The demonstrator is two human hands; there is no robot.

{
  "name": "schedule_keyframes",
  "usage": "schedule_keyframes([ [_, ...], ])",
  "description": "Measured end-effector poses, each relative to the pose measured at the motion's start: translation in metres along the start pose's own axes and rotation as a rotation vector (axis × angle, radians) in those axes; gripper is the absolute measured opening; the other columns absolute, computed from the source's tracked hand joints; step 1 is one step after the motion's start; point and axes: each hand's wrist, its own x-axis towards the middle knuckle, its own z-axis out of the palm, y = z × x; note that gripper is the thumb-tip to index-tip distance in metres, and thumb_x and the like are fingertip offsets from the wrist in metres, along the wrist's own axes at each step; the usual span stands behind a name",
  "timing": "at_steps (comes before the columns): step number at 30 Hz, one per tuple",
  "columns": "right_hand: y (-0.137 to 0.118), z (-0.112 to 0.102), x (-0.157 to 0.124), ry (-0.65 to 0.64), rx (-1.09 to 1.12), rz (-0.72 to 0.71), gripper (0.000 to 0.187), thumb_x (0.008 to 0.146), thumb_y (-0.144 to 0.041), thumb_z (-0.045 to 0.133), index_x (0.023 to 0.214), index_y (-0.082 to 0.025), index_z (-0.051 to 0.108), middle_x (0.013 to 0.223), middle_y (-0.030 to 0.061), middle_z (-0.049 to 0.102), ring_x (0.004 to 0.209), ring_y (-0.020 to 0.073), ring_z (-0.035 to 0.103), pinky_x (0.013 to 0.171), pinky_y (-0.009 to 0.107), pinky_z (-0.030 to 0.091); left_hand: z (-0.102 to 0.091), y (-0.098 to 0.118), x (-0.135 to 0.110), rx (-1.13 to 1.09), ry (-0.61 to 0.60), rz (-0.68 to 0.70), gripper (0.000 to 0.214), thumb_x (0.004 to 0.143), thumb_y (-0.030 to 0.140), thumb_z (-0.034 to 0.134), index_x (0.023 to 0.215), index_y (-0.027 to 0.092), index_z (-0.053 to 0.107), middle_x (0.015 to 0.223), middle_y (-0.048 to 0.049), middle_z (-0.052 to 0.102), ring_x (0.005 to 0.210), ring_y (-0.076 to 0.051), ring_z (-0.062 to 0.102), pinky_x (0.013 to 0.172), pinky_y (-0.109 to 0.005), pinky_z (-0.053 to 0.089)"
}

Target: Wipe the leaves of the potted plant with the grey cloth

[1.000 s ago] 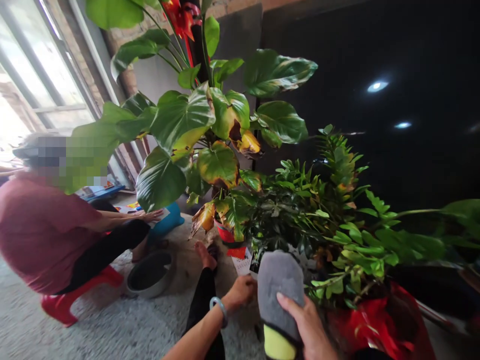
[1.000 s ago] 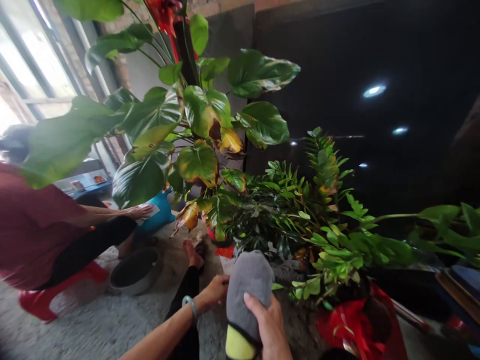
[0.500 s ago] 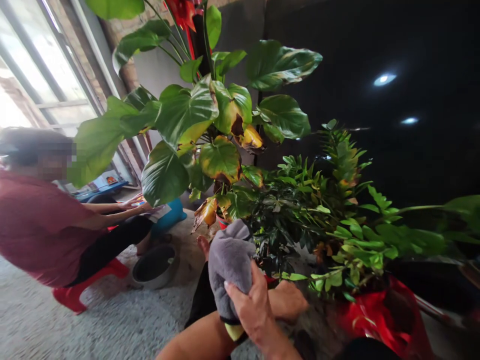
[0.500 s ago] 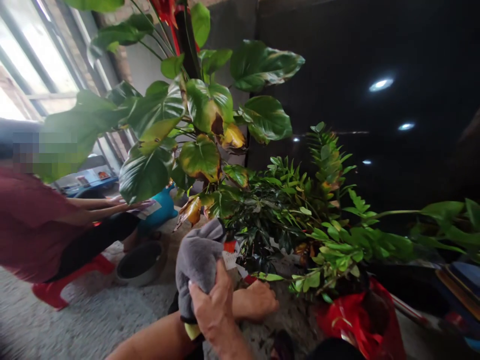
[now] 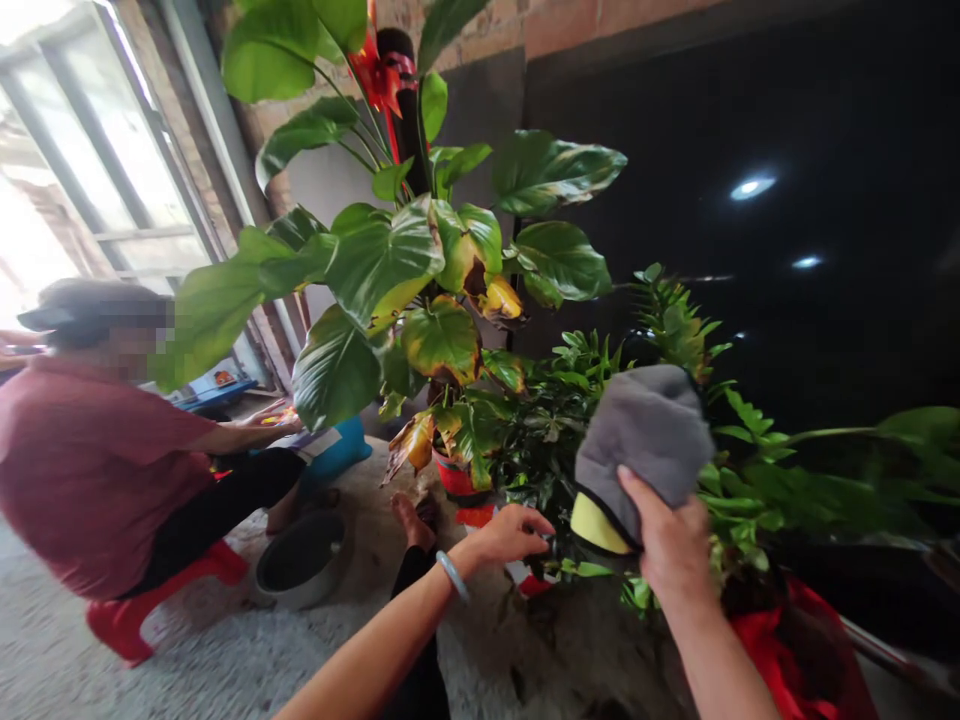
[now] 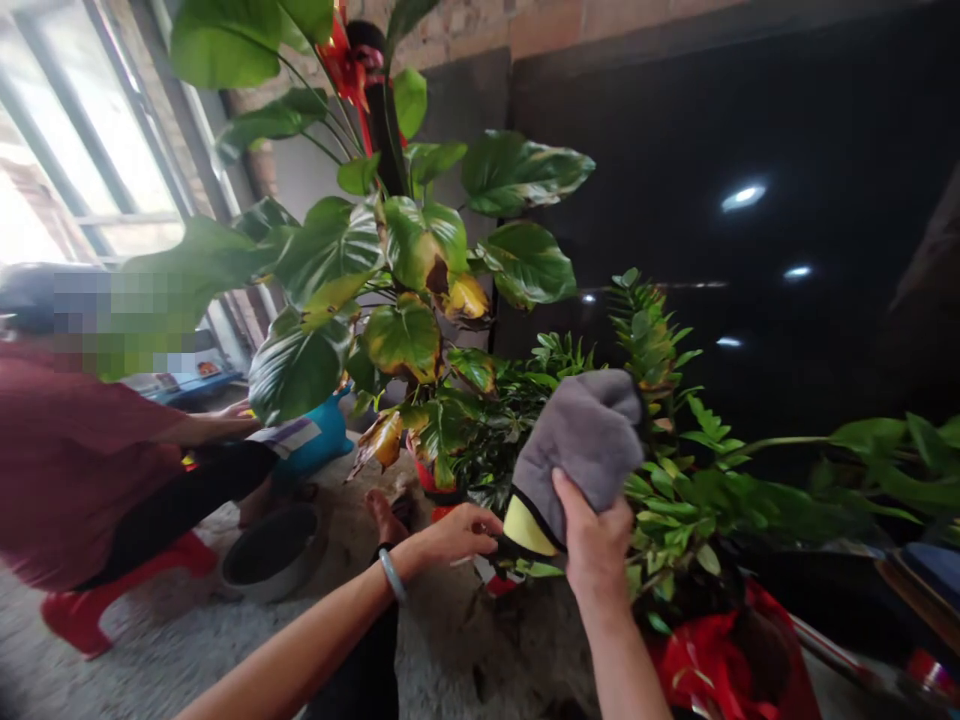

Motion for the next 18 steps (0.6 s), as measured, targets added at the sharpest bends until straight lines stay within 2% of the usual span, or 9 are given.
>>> schedule_keyframes([
  [3,0.018,0.009,-0.015,-0.280,-0.053,0.153,0.044,0.039,-0.040,0.075,0.074,-0.015,0.069,0.074,0.0123,0.074,0.076,0.0330,0.068,0.073,0.041,0.052,-0.002,-0.003,0.013,-0.063,0.133,-0.076,0.017,0.061,0.012,0.062,0.072,0.015,0.074,0.054,0.0028,0.057,0.052,-0.012,0.047,0.061,-0.028,0.044],
  [5,0.038,-0.003,-0.033,-0.457,-0.099,0.258,0.041,0.040,-0.039,0.075,0.074,-0.015,0.070,0.072,0.0117,0.074,0.075,0.0336,0.068,0.072,0.042,0.052,-0.006,-0.013,0.016,-0.071,0.184,-0.076,0.018,0.061,0.010,0.061,0.072,0.014,0.074,0.052,0.0038,0.054,0.053,-0.012,0.045,0.062,-0.028,0.043],
  [7,0.049,-0.023,-0.045,-0.508,-0.134,0.266,0.038,0.046,-0.040,0.074,0.077,-0.018,0.072,0.074,0.0092,0.075,0.077,0.0322,0.069,0.073,0.040,0.052,-0.012,-0.026,0.012,-0.098,0.240,-0.065,0.024,0.059,0.008,0.062,0.079,0.014,0.074,0.053,0.0047,0.053,0.056,-0.013,0.047,0.064,-0.028,0.043],
  [10,0.037,-0.043,-0.035,-0.351,-0.144,0.213,0.044,0.044,-0.046,0.075,0.078,-0.018,0.071,0.074,0.0091,0.075,0.078,0.0328,0.069,0.072,0.040,0.053,-0.018,-0.039,0.006,-0.187,0.340,-0.080,0.038,0.054,0.004,0.065,0.089,0.015,0.072,0.058,0.0056,0.052,0.058,-0.012,0.047,0.065,-0.027,0.043],
  [14,0.013,-0.029,0.006,-0.011,-0.147,0.049,0.045,0.042,-0.048,0.074,0.076,-0.019,0.068,0.080,0.0126,0.075,0.087,0.0344,0.068,0.076,0.040,0.052,-0.009,-0.033,0.011,-0.314,0.339,-0.110,0.040,0.056,0.004,0.066,0.094,0.015,0.070,0.060,0.0058,0.051,0.057,-0.011,0.046,0.061,-0.026,0.042],
  [16,0.022,-0.019,0.014,0.011,-0.096,0.111,0.042,0.042,-0.045,0.074,0.073,-0.019,0.067,0.081,0.0131,0.075,0.088,0.0347,0.068,0.075,0.040,0.053,-0.002,-0.025,0.013,-0.375,0.304,-0.090,0.043,0.057,0.005,0.067,0.098,0.016,0.069,0.058,0.0065,0.050,0.055,-0.010,0.045,0.059,-0.025,0.041],
  [18,0.048,-0.019,0.004,-0.105,-0.031,0.216,0.039,0.041,-0.044,0.074,0.070,-0.019,0.068,0.076,0.0117,0.075,0.083,0.0348,0.069,0.072,0.042,0.054,0.004,-0.017,0.008,-0.427,0.288,-0.094,0.047,0.058,0.007,0.070,0.104,0.016,0.067,0.061,0.0056,0.054,0.056,-0.011,0.048,0.058,-0.024,0.041],
])
